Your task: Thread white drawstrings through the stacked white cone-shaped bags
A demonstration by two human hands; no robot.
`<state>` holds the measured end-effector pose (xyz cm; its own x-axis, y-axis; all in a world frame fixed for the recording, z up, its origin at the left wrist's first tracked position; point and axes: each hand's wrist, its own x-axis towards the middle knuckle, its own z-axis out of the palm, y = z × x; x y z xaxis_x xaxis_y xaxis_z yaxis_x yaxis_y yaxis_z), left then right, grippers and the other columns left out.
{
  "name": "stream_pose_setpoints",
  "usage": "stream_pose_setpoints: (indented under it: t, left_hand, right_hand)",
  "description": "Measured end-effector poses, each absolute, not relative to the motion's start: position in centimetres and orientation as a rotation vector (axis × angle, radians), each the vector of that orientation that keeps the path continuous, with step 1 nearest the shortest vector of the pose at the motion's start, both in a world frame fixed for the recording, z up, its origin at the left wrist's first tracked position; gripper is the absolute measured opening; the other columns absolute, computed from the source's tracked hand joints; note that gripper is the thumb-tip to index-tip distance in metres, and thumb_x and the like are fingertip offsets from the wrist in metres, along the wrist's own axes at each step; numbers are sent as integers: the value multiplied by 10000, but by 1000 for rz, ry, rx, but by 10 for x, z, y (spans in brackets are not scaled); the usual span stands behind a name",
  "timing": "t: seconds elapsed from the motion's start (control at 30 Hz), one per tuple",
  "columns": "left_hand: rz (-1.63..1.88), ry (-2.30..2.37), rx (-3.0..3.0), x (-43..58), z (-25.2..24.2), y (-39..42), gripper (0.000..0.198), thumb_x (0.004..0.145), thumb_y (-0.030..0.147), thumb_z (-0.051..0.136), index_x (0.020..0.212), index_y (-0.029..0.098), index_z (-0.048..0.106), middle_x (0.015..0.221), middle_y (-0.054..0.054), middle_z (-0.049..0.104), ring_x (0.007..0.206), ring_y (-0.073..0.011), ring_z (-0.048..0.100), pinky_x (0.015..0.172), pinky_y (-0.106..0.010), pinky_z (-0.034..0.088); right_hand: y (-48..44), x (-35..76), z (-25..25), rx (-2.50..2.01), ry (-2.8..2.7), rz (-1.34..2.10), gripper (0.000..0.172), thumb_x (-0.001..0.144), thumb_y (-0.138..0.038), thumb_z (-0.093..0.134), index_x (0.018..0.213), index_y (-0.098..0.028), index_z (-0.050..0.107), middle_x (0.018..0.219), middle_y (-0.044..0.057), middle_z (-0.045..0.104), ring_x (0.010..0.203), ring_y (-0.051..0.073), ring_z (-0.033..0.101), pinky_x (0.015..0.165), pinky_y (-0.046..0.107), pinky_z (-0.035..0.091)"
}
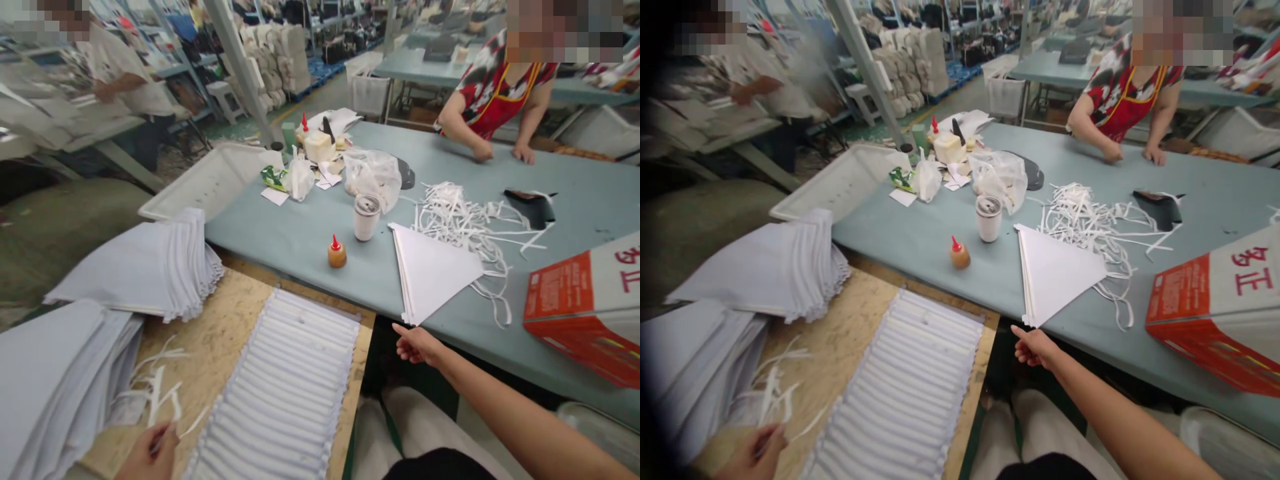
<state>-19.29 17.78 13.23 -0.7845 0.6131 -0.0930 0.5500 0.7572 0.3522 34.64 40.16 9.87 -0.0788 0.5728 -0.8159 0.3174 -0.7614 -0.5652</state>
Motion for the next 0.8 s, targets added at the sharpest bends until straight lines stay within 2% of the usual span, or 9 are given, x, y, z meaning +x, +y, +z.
stream_pose_setpoints:
  t: [0.07, 0.13, 0.23, 0.37, 0.47, 0.57, 0.7, 0.8]
  left_hand:
    - [539, 2718, 840, -198, 123, 176, 251, 681, 561, 422, 697, 354, 564, 623, 51, 670, 778, -316, 698, 686, -450, 538]
    - [550, 2728, 822, -194, 125, 176, 254, 675, 536, 450, 716, 315, 570, 638, 2, 665, 805, -333, 690, 734, -465, 529]
    - [589, 2660, 888, -180, 132, 176, 236, 693, 470, 468, 760, 269, 573, 714, -26, 679, 811, -281, 686, 786, -406, 529]
    - [504, 2689, 873, -175, 121, 176, 243, 769, 416, 439, 834, 233, 586, 766, -47, 691, 821, -235, 680, 783, -341, 525]
    - [382, 2685, 946, -179, 105, 179, 271, 820, 364, 410, 920, 210, 609, 914, -81, 703, 946, -230, 670, 863, -335, 517]
    - [296, 2642, 1026, -181, 90, 189, 326, 806, 289, 430, 1039, 172, 625, 1099, -138, 666, 1135, -268, 604, 1006, -387, 460]
    - [202, 2647, 1099, -181, 71, 201, 472, 794, 290, 442, 1199, 88, 578, 1260, -205, 580, 1300, -307, 479, 1109, -419, 384]
    - [195, 2597, 1200, -177, 64, 206, 481, 799, 330, 423, 1196, 108, 583, 1253, -187, 582, 1281, -296, 497, 1115, -403, 391]
  right_hand:
    - [404, 350, 100, -1963, -799, 1953, 524, 920, -623, 489, 812, -115, 558, 764, 99, 626, 633, 156, 627, 545, 267, 516]
    - [405, 352, 103, -1882, -667, 1932, 503, 920, -626, 469, 773, -148, 516, 797, 135, 638, 692, 178, 657, 587, 278, 537]
    - [409, 356, 103, -1741, -546, 1942, 447, 959, -556, 411, 729, -184, 499, 901, 165, 648, 835, 185, 674, 685, 282, 544]
    - [418, 358, 93, -1630, -466, 2023, 486, 992, -486, 290, 716, -189, 558, 981, 207, 649, 925, 212, 672, 694, 327, 529]
    - [421, 358, 89, -1597, -426, 2024, 514, 1000, -478, 246, 731, -189, 577, 1008, 211, 651, 939, 205, 674, 689, 327, 524]
    - [421, 357, 89, -1579, -365, 2007, 500, 1010, -438, 249, 788, -153, 595, 1065, 241, 639, 983, 220, 667, 703, 327, 537]
    - [423, 359, 83, -1565, -271, 1895, 413, 1000, -423, 347, 871, -130, 608, 1057, 218, 658, 935, 219, 681, 693, 295, 566]
    - [428, 365, 79, -1552, -219, 1725, 256, 965, -359, 474, 935, -141, 604, 958, 146, 688, 837, 196, 692, 668, 272, 580]
